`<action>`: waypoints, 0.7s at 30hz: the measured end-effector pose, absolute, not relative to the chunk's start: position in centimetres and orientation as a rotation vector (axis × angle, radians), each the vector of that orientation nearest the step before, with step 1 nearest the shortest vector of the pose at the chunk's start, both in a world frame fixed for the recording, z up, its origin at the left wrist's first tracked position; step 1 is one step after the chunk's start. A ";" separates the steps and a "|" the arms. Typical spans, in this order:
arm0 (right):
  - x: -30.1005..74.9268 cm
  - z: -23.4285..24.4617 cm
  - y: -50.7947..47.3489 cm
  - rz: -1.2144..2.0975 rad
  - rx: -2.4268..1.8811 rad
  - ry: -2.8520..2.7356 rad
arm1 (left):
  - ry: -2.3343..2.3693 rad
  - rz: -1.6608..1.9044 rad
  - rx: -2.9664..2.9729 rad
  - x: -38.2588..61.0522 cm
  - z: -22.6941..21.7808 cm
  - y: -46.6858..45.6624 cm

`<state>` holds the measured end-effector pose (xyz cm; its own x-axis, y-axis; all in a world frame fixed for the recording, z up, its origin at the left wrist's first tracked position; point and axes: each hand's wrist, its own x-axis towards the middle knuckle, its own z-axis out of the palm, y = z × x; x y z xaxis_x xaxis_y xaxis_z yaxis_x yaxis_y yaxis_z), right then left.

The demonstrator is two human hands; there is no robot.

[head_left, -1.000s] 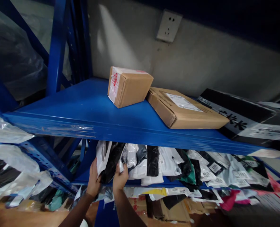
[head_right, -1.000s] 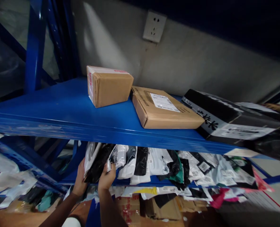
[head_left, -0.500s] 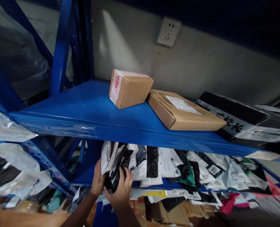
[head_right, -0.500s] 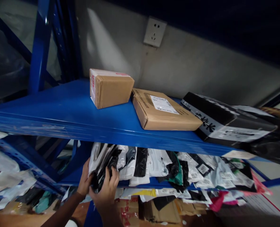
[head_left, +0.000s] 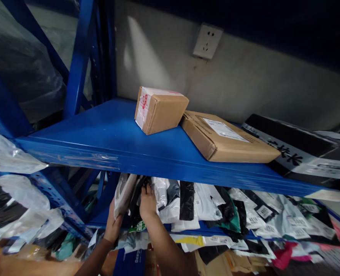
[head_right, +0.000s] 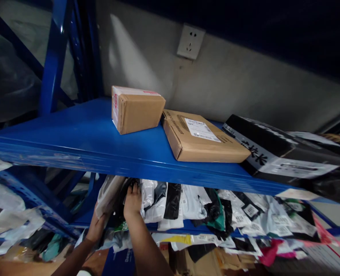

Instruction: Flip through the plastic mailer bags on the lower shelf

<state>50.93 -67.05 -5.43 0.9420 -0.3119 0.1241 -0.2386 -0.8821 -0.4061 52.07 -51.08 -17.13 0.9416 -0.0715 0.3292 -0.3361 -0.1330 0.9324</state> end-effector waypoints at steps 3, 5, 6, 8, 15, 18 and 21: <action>50.9 -4.6 -66.8 -0.162 -2.721 0.376 | -0.340 0.231 1.709 52.6 -17.2 -49.7; 50.6 -3.8 -66.3 -0.141 -2.727 0.426 | -0.388 0.225 1.717 52.7 -16.8 -49.1; 50.4 -3.5 -65.9 -0.174 -2.727 0.444 | -0.416 0.221 1.720 52.6 -16.5 -48.9; 50.2 -3.1 -65.1 -0.266 -2.707 0.469 | -0.453 0.220 1.723 52.5 -16.1 -49.0; 50.1 -6.5 -65.7 -0.468 -2.546 0.484 | -0.498 0.234 1.746 52.0 -16.0 -49.1; 50.2 -7.8 -67.1 -0.518 -2.501 0.444 | -0.669 0.248 1.832 52.1 -15.9 -48.4; 50.0 -8.1 -67.5 -0.568 -2.466 0.405 | -0.830 0.213 1.954 52.3 -15.9 -47.7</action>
<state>50.01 -67.48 -8.12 0.8637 -0.4008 0.3055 -0.1581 -0.7911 -0.5909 52.30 -47.67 -15.90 0.7525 -0.4619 0.4694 -0.6310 -0.3015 0.7148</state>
